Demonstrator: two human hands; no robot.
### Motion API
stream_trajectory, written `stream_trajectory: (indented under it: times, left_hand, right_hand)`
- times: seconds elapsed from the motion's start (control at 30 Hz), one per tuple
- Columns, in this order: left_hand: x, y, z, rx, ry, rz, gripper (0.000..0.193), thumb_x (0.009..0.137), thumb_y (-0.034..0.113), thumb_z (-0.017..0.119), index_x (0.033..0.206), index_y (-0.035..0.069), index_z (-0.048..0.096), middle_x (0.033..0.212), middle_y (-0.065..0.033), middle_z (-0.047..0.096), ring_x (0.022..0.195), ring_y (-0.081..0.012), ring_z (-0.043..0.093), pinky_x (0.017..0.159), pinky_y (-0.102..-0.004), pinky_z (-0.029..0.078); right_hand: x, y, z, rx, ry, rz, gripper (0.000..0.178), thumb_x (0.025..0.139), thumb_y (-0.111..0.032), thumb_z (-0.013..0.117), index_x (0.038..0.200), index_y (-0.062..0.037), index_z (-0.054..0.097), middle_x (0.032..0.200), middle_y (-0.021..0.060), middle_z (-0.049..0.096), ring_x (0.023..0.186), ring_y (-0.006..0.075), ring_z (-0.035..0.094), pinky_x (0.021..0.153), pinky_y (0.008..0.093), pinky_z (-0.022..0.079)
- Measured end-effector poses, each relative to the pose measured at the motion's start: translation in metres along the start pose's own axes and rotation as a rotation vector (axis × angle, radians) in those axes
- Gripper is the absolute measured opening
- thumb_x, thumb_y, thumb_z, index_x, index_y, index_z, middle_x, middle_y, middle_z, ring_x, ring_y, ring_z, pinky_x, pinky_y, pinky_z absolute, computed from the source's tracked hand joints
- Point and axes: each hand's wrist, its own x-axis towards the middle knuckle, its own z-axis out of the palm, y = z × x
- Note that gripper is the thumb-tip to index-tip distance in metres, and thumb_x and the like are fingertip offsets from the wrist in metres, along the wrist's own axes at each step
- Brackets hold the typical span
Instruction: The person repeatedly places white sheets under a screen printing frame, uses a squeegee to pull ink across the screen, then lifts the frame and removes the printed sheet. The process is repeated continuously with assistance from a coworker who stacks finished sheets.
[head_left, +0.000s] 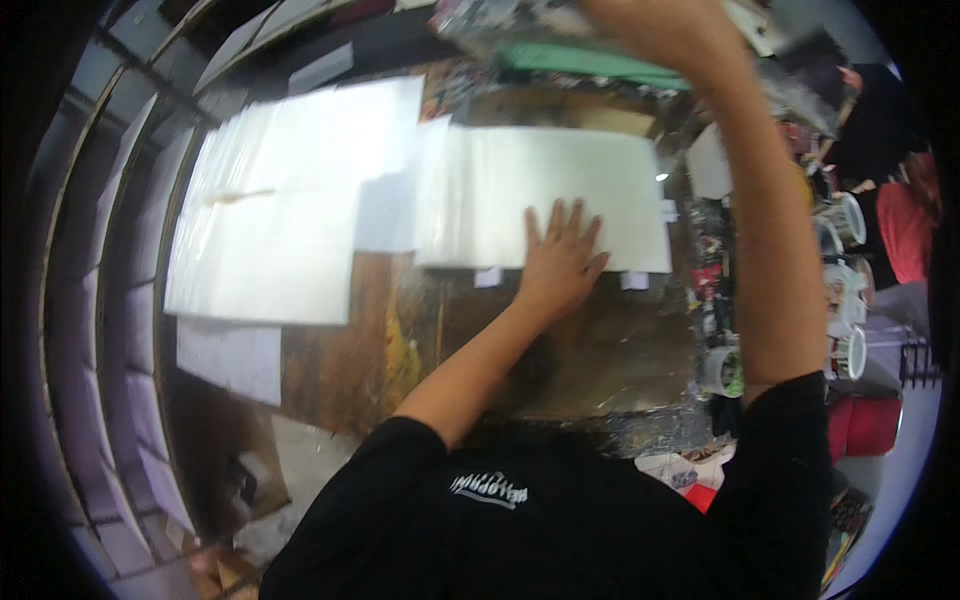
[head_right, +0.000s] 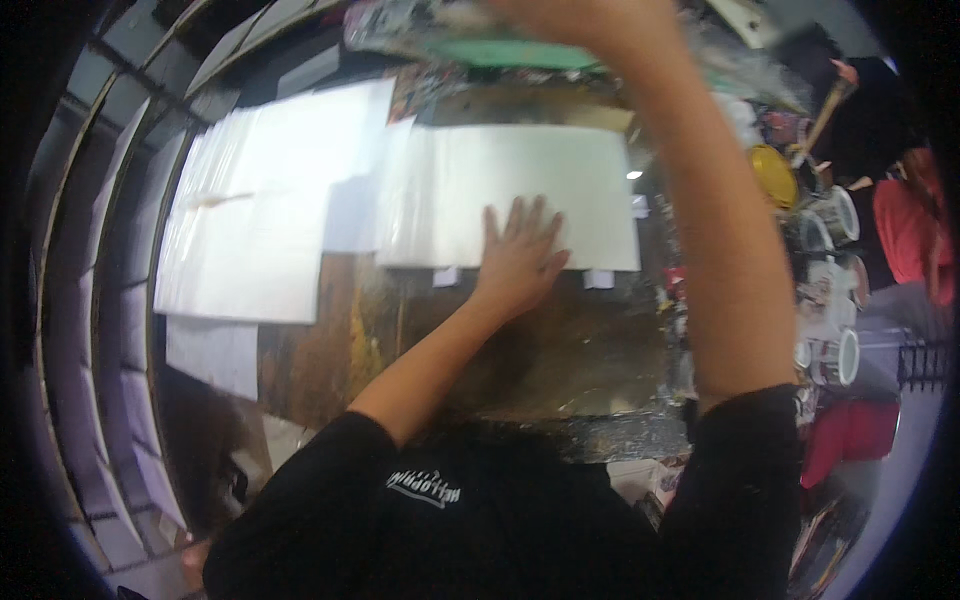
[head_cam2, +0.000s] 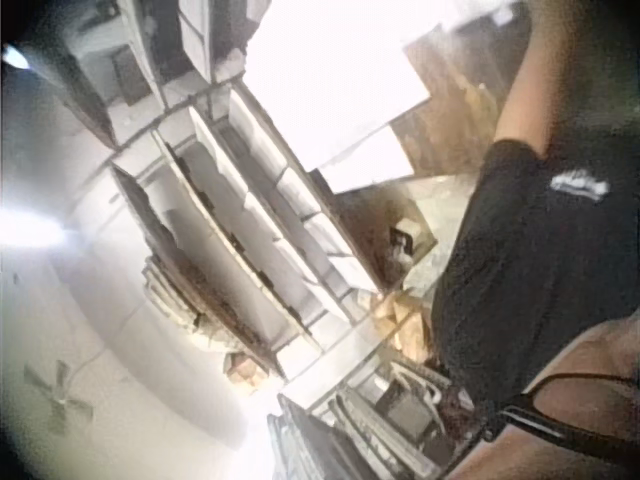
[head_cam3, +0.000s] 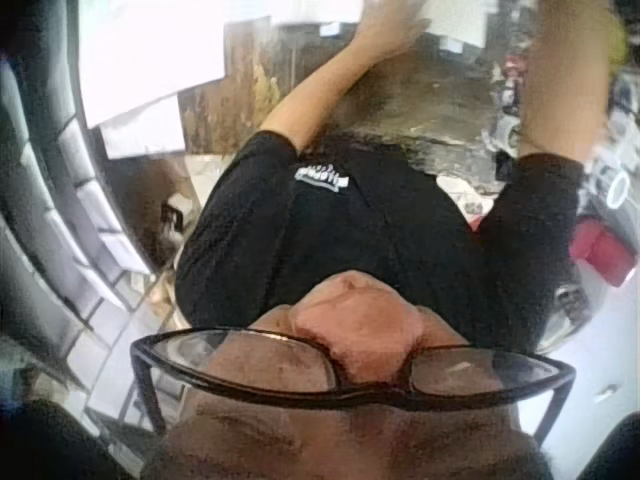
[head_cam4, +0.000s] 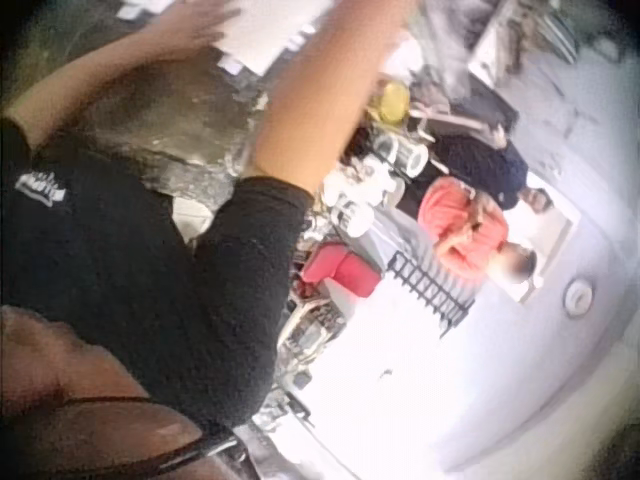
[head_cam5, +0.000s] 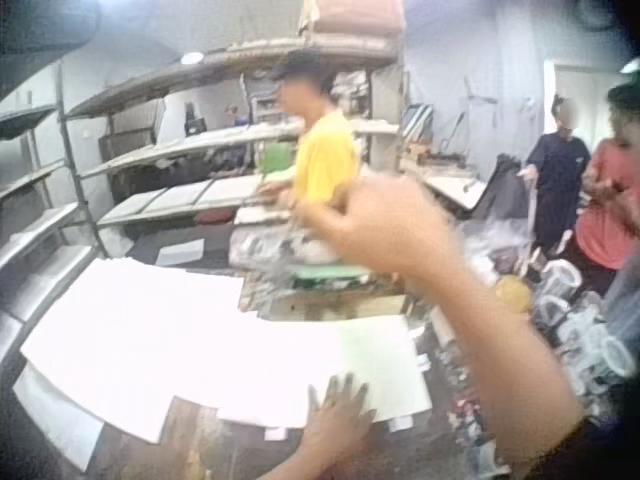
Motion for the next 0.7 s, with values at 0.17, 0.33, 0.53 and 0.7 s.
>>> stream_trajectory:
  times: [0.17,0.33,0.53,0.7]
  left_hand:
    - [0.002,-0.009,-0.086,-0.698,0.517,-0.306,0.084,0.087,0.017,0.09,0.159,0.005,0.048,0.113,-0.0111,0.072,0.098,-0.0222,0.07,0.088,-0.0362,0.057]
    - [-0.007,-0.009,-0.198,-1.465,0.439,-0.26,0.105,0.086,0.003,0.089,0.166,-0.004,0.022,0.118,-0.0102,0.07,0.099,-0.0106,0.066,0.081,-0.023,0.056]
    - [-0.078,-0.038,-0.097,-0.917,0.33,-0.381,0.102,0.07,0.03,0.102,0.153,-0.005,0.053,0.12,-0.0125,0.072,0.104,-0.0215,0.069,0.088,-0.0378,0.056]
    - [-0.103,-0.05,-0.07,-0.322,0.241,-0.402,0.115,0.058,0.053,0.101,0.148,-0.005,0.058,0.104,-0.0145,0.067,0.098,-0.0329,0.066,0.089,-0.0447,0.055]
  right_hand:
    - [-0.022,0.009,0.02,-0.055,0.252,-0.191,0.074,0.095,-0.073,0.058,0.088,-0.0016,0.077,0.084,0.017,0.076,0.079,0.0319,0.073,0.072,0.0463,0.053]
    - [-0.104,0.011,0.064,-0.053,0.221,-0.202,0.064,0.094,-0.066,0.065,0.103,-0.0022,0.071,0.086,0.018,0.068,0.087,0.0367,0.065,0.081,0.0501,0.043]
    - [-0.181,0.03,0.132,-0.092,-0.098,-0.239,0.042,0.083,-0.029,0.079,0.118,-0.0106,0.066,0.111,0.0116,0.067,0.107,0.0327,0.062,0.088,0.05,0.043]
    - [-0.24,0.025,0.166,-0.018,-0.237,-0.165,0.039,0.081,-0.018,0.077,0.118,-0.0143,0.065,0.11,0.0069,0.067,0.106,0.03,0.063,0.091,0.0489,0.042]
